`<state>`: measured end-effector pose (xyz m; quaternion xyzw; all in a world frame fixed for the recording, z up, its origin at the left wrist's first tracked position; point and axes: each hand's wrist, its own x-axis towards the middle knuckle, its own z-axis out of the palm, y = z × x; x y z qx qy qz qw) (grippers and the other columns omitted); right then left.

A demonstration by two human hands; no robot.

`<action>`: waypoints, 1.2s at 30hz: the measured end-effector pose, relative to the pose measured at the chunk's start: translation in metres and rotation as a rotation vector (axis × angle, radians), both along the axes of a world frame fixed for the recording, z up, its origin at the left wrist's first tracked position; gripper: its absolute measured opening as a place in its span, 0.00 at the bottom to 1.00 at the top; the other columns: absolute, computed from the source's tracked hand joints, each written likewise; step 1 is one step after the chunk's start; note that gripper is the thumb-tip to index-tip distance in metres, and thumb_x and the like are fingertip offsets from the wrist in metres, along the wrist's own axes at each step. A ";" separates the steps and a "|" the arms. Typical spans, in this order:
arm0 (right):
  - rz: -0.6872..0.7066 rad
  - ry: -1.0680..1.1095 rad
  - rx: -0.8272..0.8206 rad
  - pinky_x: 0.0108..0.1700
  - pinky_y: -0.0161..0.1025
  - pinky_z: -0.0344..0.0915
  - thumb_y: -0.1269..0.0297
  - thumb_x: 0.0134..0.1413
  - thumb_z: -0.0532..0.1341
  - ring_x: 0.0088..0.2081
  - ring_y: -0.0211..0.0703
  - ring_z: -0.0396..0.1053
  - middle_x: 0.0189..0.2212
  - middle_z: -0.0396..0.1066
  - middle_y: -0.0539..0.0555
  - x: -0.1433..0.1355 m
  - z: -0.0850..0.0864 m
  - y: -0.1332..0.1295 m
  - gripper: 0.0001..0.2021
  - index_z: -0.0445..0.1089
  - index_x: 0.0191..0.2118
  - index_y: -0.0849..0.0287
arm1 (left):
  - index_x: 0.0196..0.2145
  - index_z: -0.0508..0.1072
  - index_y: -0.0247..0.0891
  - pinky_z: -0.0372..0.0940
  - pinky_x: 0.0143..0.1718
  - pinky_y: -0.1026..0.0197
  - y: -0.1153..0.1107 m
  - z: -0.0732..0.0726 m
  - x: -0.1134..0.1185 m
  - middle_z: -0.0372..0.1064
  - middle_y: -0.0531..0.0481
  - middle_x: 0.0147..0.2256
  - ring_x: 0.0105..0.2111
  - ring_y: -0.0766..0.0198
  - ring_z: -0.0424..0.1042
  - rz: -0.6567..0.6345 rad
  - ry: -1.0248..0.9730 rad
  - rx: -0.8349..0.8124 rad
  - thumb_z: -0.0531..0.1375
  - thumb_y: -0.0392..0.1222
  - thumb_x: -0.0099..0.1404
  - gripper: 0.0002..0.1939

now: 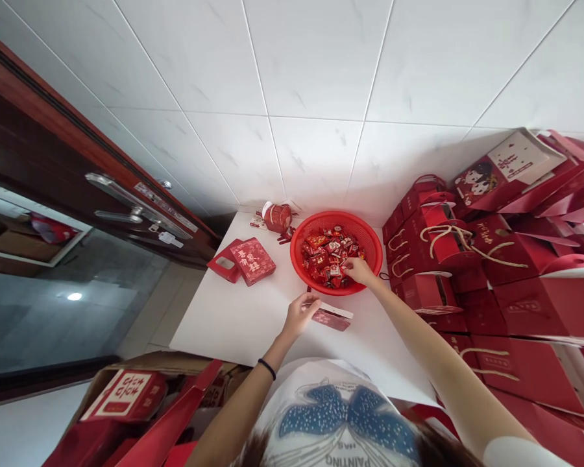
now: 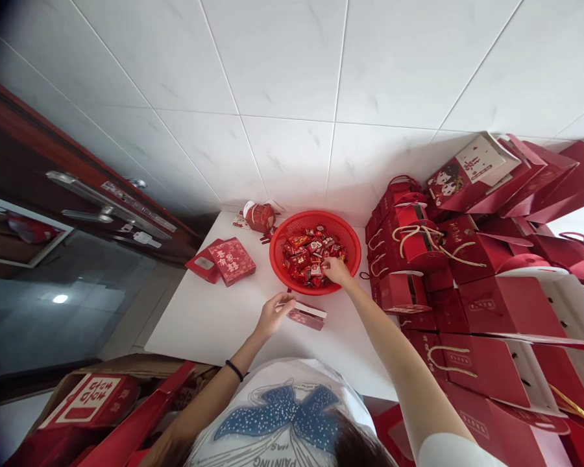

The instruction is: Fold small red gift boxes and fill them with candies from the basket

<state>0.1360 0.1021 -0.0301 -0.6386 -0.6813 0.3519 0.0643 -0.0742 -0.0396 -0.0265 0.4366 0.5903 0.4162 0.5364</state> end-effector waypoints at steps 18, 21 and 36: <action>-0.102 0.340 -0.204 0.38 0.37 0.67 0.63 0.36 0.70 0.34 0.46 0.73 0.27 0.75 0.52 -0.017 -0.036 0.015 0.12 0.75 0.31 0.60 | 0.30 0.77 0.38 0.69 0.39 0.59 0.001 -0.003 -0.005 0.77 0.47 0.31 0.35 0.58 0.76 -0.026 -0.002 -0.026 0.65 0.53 0.54 0.15; -0.232 0.559 -0.235 0.35 0.36 0.68 0.58 0.36 0.70 0.31 0.42 0.72 0.28 0.75 0.51 -0.011 -0.032 0.012 0.14 0.73 0.31 0.59 | 0.29 0.77 0.38 0.69 0.38 0.59 0.001 -0.004 -0.004 0.77 0.47 0.30 0.34 0.58 0.76 -0.022 -0.009 -0.019 0.65 0.54 0.54 0.15; -0.523 0.847 -0.290 0.25 0.33 0.66 0.52 0.42 0.70 0.24 0.38 0.69 0.26 0.74 0.51 -0.006 -0.011 -0.008 0.16 0.71 0.33 0.58 | 0.27 0.77 0.37 0.69 0.38 0.59 0.005 0.003 0.001 0.76 0.48 0.28 0.32 0.59 0.75 -0.075 0.030 0.024 0.65 0.54 0.56 0.15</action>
